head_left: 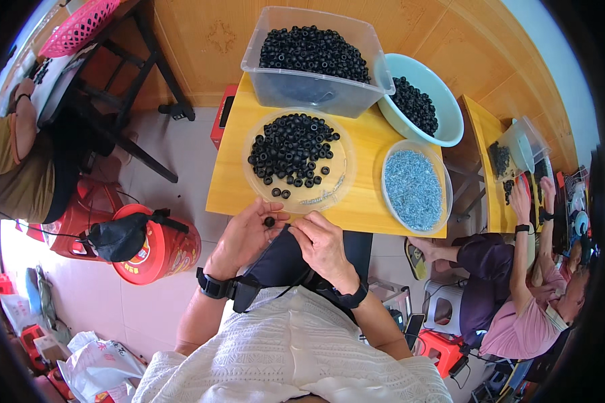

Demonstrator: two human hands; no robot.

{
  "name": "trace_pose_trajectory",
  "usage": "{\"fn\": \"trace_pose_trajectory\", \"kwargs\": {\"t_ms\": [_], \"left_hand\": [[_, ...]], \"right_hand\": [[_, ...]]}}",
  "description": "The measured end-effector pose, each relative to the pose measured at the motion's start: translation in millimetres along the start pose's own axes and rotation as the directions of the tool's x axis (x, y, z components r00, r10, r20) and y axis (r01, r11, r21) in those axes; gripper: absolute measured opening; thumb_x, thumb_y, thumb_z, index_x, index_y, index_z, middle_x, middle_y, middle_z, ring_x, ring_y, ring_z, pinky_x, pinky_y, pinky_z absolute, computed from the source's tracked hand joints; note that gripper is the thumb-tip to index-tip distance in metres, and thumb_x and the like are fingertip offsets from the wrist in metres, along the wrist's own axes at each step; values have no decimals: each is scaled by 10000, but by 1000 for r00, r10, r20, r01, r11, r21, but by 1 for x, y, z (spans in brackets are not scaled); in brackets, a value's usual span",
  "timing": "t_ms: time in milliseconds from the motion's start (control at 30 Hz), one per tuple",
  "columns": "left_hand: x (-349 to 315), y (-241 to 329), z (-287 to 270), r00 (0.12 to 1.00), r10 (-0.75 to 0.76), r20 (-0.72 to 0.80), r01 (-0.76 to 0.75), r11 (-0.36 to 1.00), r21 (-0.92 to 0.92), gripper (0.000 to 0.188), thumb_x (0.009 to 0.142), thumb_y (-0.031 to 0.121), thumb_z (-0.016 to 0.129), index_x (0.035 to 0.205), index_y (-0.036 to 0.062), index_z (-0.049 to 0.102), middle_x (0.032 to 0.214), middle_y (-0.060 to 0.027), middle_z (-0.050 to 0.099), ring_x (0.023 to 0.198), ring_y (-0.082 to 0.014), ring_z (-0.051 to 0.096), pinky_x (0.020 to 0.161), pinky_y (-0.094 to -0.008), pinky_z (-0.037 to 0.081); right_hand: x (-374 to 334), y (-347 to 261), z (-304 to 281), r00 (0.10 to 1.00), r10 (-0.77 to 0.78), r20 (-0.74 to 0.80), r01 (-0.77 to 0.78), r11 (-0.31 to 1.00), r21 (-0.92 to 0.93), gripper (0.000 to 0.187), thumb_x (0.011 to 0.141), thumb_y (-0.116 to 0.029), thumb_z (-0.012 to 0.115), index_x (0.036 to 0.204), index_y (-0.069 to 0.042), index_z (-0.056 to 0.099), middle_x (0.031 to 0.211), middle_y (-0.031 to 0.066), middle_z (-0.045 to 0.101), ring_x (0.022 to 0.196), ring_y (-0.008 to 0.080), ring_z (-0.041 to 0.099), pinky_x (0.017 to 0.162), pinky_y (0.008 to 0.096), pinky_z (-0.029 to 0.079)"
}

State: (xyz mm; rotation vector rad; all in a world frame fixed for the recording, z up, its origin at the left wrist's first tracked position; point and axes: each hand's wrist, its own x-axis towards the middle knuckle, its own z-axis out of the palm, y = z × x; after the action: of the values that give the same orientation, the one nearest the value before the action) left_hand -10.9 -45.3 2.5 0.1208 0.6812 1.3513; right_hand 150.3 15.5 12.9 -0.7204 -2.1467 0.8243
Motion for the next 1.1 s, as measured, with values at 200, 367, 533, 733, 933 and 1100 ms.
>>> {"fn": "trace_pose_trajectory", "kwargs": {"t_ms": [200,367,533,733,933,1100], "left_hand": [[4,-6,-6,993,62,99,-63,998,2,328,899,153,443,1121,-86,479,1090,-171,527,1026,-222,508,919,-326,408],[3,-6,-1,989,131,66,-137,987,84,296,882,53,429,1120,-116,479,1091,-173,530,1067,-230,507,958,-323,403],[0,-5,5,994,108,15,-109,983,148,287,893,10,412,1146,-107,482,1111,-160,535,1046,-204,533,927,-279,441],[-3,-3,10,993,116,6,-114,961,252,202,885,29,504,1075,-32,538,1015,-137,596,882,-164,610,788,-252,518],[-2,-6,8,988,154,28,-156,957,244,141,882,37,520,1004,-13,570,953,-117,619,827,-156,626,756,-249,528],[-1,-5,12,991,132,11,-131,970,203,135,876,29,526,994,-11,577,932,-97,621,802,-156,627,751,-242,524]], "right_hand": [[0,2,4,991,121,-51,-116,989,94,112,733,46,622,832,-5,622,730,106,548,604,269,595,510,312,460],[1,3,3,971,240,-1,-228,924,308,146,754,77,598,882,15,629,770,96,581,648,178,628,555,242,493],[2,0,-1,935,350,61,-338,825,452,158,778,96,569,913,36,626,800,70,599,670,126,626,596,210,510],[3,-7,-7,868,474,148,-482,732,482,153,810,78,560,957,46,593,831,65,605,702,109,613,656,211,511],[5,-8,-9,868,469,165,-470,665,580,86,802,59,585,886,52,601,817,66,606,676,94,607,617,207,522],[8,-9,-8,883,444,151,-440,672,596,96,802,66,580,889,35,606,802,50,593,672,94,602,619,202,515]]}}
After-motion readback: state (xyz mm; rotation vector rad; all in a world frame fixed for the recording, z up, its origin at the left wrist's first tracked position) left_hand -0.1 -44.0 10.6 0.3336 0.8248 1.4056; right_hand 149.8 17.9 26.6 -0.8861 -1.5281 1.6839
